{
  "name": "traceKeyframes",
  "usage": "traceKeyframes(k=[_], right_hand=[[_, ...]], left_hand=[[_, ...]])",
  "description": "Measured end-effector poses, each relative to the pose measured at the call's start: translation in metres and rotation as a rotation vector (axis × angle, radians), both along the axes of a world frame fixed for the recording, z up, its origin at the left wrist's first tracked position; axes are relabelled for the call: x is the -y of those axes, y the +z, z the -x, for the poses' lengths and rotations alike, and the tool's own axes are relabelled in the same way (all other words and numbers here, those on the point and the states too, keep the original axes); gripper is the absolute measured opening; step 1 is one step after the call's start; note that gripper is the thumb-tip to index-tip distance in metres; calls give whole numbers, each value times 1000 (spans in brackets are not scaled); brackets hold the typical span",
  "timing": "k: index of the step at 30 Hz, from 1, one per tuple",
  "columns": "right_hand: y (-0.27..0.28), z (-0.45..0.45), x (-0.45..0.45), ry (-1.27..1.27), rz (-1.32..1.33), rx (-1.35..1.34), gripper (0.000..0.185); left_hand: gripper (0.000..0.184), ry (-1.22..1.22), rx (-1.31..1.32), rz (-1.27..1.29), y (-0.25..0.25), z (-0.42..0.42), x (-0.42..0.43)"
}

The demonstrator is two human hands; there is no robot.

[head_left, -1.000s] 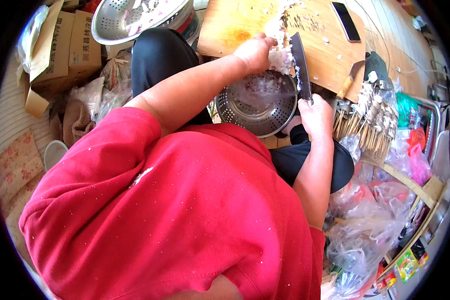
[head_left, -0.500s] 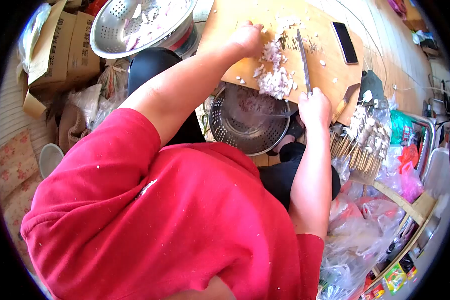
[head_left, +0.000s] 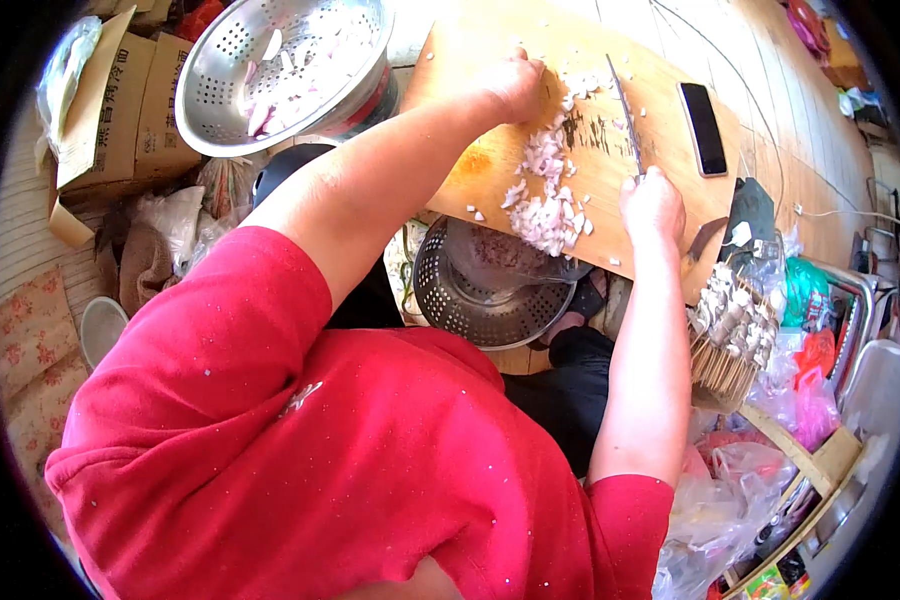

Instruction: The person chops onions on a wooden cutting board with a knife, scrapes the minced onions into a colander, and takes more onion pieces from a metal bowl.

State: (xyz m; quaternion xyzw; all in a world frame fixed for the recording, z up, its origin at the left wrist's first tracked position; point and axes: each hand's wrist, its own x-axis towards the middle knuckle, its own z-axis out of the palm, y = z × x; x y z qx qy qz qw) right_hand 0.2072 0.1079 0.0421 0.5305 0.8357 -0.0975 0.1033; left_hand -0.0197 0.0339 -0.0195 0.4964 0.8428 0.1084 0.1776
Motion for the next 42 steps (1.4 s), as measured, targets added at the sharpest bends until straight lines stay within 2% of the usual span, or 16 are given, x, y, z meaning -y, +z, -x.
traceKeyframes(k=[7,9,12,15,20,26,28,30,38,42], right_hand=[[5,7,0,179,34,-13,24],[6,-2,6,310,31,-42,21],[14,-17,16,298,100,-51,19],[21,-38,34,324,137,-76,19],[14,-73,59,304,162,-94,20],[12,-101,84,272,163,-83,23],[11,-108,91,289,138,-160,25],[15,-112,98,229,185,-120,25],[17,-119,108,262,198,-124,26],[19,-121,112,253,185,-147,26]], left_hand=[[40,-149,139,-113,1,-3,-2],[38,-135,127,-116,-2,-10,5],[40,-220,147,-110,-13,-20,23],[45,-227,212,-208,-16,-38,44],[52,-287,177,-91,-3,-65,74],[54,-309,200,-102,-6,-88,97],[55,-316,207,-90,-4,-92,102],[53,-331,197,-98,-2,-95,107],[41,-406,222,-93,3,-98,120],[38,-261,194,-120,22,-96,132]])
